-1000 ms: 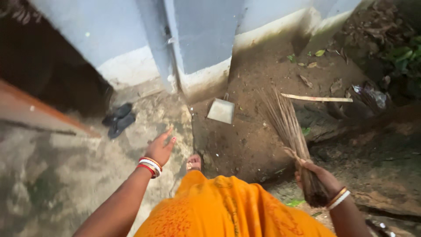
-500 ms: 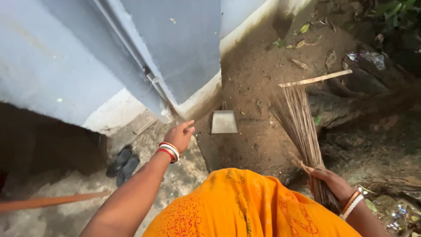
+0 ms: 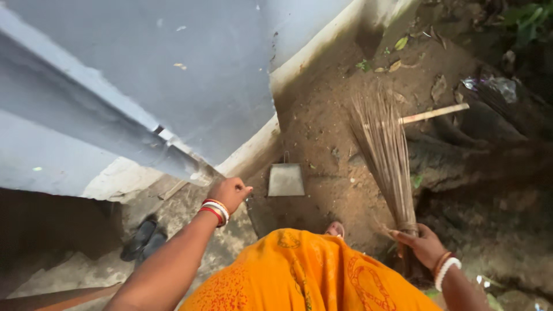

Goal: The person sweeps dirt and debris from an outdoor ground surface into a dustpan using a broom.

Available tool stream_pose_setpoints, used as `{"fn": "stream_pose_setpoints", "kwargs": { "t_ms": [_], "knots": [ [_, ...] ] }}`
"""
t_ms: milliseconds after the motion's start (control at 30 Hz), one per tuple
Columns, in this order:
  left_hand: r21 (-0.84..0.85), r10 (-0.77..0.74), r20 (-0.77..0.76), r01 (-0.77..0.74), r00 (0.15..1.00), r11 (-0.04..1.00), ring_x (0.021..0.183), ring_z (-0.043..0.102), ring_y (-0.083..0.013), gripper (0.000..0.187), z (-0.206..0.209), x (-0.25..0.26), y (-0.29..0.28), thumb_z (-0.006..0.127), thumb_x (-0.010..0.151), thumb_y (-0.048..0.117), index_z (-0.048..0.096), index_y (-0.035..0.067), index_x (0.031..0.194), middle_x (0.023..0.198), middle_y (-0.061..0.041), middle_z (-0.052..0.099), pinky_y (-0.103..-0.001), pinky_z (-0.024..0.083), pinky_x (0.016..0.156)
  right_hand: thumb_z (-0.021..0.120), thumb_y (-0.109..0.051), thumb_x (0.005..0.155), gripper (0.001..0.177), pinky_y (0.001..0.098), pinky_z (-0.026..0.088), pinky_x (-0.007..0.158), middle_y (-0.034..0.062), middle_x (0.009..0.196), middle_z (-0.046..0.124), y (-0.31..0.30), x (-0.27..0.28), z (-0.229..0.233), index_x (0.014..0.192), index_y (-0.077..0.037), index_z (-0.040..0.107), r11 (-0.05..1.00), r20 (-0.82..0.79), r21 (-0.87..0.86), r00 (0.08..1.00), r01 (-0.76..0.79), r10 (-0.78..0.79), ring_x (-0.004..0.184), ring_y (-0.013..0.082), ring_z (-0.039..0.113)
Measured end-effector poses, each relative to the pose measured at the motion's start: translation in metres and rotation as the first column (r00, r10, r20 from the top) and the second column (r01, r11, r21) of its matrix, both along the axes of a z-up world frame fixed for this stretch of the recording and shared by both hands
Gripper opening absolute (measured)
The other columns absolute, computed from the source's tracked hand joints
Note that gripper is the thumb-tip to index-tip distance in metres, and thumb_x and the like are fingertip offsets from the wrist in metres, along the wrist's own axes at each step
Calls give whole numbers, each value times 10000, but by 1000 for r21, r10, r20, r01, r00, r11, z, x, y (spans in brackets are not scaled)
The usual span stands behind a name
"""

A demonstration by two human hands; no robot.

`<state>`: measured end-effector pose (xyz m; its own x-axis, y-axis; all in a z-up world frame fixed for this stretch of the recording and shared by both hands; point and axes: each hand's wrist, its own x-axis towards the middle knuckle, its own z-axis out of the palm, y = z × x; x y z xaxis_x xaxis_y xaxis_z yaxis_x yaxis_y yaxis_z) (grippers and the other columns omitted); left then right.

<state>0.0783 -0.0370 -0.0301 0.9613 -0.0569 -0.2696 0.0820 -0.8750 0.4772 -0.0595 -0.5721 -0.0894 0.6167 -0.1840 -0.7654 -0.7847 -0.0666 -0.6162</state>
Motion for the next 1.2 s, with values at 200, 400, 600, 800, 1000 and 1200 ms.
{"fn": "stream_pose_setpoints", "kwargs": {
  "t_ms": [200, 400, 600, 800, 1000, 1200],
  "knots": [
    [24, 63, 72, -64, 995, 998, 934, 695, -380, 181, -65, 55, -46, 638, 944, 275, 765, 161, 1003, 995, -147, 748, -493, 552, 825, 842, -263, 765, 661, 427, 517, 881, 173, 1105, 722, -48, 95, -71, 1313, -29, 555, 859, 102, -466, 952, -212, 290, 1009, 308, 687],
    [250, -131, -157, 168, 979, 954, 1101, 642, -336, 238, -91, 111, -89, 665, 921, 256, 705, 218, 1152, 1145, -98, 689, -465, 513, 949, 836, -333, 803, 655, 459, 535, 943, 262, 1192, 718, -52, 176, -108, 1308, -7, 575, 758, -124, -567, 944, -321, 307, 1101, 395, 703],
    [490, -398, -287, 490, 872, 721, 1164, 627, -280, 253, -207, 211, -111, 544, 956, 182, 678, 167, 1170, 1201, -83, 667, -489, 506, 940, 848, -310, 772, 735, 464, 526, 963, 285, 1211, 688, -63, 190, -241, 1376, -60, 512, 772, -213, -551, 948, -317, 237, 1148, 422, 670],
    [522, -449, -320, 551, 834, 651, 1169, 617, -279, 273, -377, 280, -130, 490, 992, 201, 693, 181, 1174, 1207, -74, 679, -513, 467, 985, 832, -359, 786, 871, 468, 537, 1005, 255, 1282, 700, -46, 142, -392, 1461, -47, 378, 890, -512, -267, 837, -368, 193, 1188, 393, 696],
    [528, -450, -306, 543, 839, 653, 1224, 555, -292, 285, -521, 313, -143, 469, 1005, 201, 701, 168, 1165, 1229, -94, 656, -507, 413, 1019, 878, -432, 739, 925, 411, 528, 1040, 244, 1286, 716, -23, 79, -495, 1455, -17, 465, 916, -617, -174, 764, -362, 185, 1199, 357, 709],
    [614, -589, -255, 598, 767, 514, 1322, 457, -316, 394, -654, 351, -153, 487, 967, 215, 668, 194, 1316, 1413, -131, 539, -582, 292, 1113, 875, -347, 669, 908, 450, 590, 975, 260, 1197, 785, -18, 31, -575, 1460, -74, 522, 924, -609, -275, 792, -267, 47, 1114, 370, 774]
  ]
}}
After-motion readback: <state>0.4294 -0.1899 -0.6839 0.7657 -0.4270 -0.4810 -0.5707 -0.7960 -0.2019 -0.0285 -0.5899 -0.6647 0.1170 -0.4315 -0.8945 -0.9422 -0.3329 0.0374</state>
